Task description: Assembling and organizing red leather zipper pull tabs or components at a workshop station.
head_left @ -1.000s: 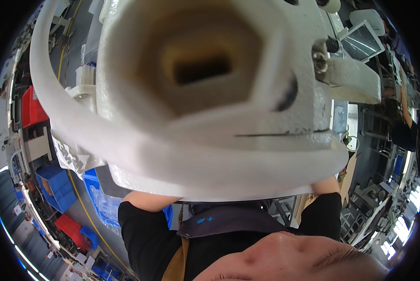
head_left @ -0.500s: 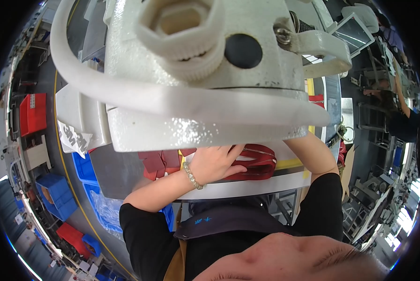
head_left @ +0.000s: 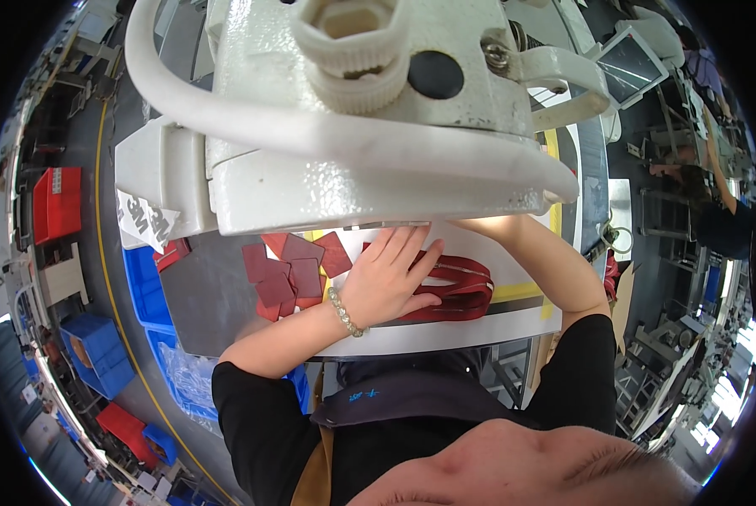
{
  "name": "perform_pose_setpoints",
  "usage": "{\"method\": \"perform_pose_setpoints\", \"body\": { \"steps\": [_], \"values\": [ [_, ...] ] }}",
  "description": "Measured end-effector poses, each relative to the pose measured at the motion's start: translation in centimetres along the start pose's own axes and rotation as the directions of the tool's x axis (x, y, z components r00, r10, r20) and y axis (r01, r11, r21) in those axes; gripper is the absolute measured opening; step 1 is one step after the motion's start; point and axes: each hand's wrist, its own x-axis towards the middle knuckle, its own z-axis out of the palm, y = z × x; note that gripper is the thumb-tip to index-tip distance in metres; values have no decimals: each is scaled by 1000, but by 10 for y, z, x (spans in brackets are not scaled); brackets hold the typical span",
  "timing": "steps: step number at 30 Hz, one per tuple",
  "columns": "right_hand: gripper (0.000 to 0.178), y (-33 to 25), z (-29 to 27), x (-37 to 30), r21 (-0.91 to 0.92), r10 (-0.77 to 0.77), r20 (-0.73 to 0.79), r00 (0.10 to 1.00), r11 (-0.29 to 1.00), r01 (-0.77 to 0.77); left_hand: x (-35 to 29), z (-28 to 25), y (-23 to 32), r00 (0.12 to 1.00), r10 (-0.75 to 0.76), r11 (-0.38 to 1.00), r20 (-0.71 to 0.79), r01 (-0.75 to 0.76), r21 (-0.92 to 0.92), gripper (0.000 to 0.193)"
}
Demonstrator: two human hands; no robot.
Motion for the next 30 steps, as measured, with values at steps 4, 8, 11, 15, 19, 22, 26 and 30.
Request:
{"method": "perform_pose_setpoints", "body": {
  "steps": [4, 8, 11, 15, 19, 22, 26, 30],
  "values": [
    [22, -18, 1, -2, 84, -51, -239, 970, 994, 73, -2, 3, -1, 1000, -6, 1000, 6, 6, -11, 74],
    [27, -2, 0, -34, 12, 19, -104, 994, 1000, -18, -4, 4, 1, 1000, -12, 1000, -13, 11, -24, 74],
    [30, 6, -2, -55, -131, 47, -51, 998, 990, -53, -4, 3, 0, 999, -4, 1000, -37, 3, -30, 75],
    [32, 9, -9, -59, -115, 51, 36, 998, 992, -46, -2, 1, -1, 996, 24, 1000, -80, -25, -1, 72],
    [31, 11, -1, -56, -116, 9, 17, 1000, 993, -7, -3, 2, 0, 997, 17, 1000, -71, -19, -17, 73],
    [29, -1, -7, -25, 11, -1, -66, 998, 1000, 2, -4, 4, -1, 998, 12, 999, -67, -15, -32, 77],
    [28, -3, -7, -7, 98, -46, -129, 991, 993, 58, -2, 2, -1, 1000, -10, 999, -4, 10, -53, 77],
    [26, -5, -3, 2, 5, -92, -137, 986, 996, 93, 0, -1, -1, 998, 22, 999, -59, -23, -24, 73]
  ]
}}
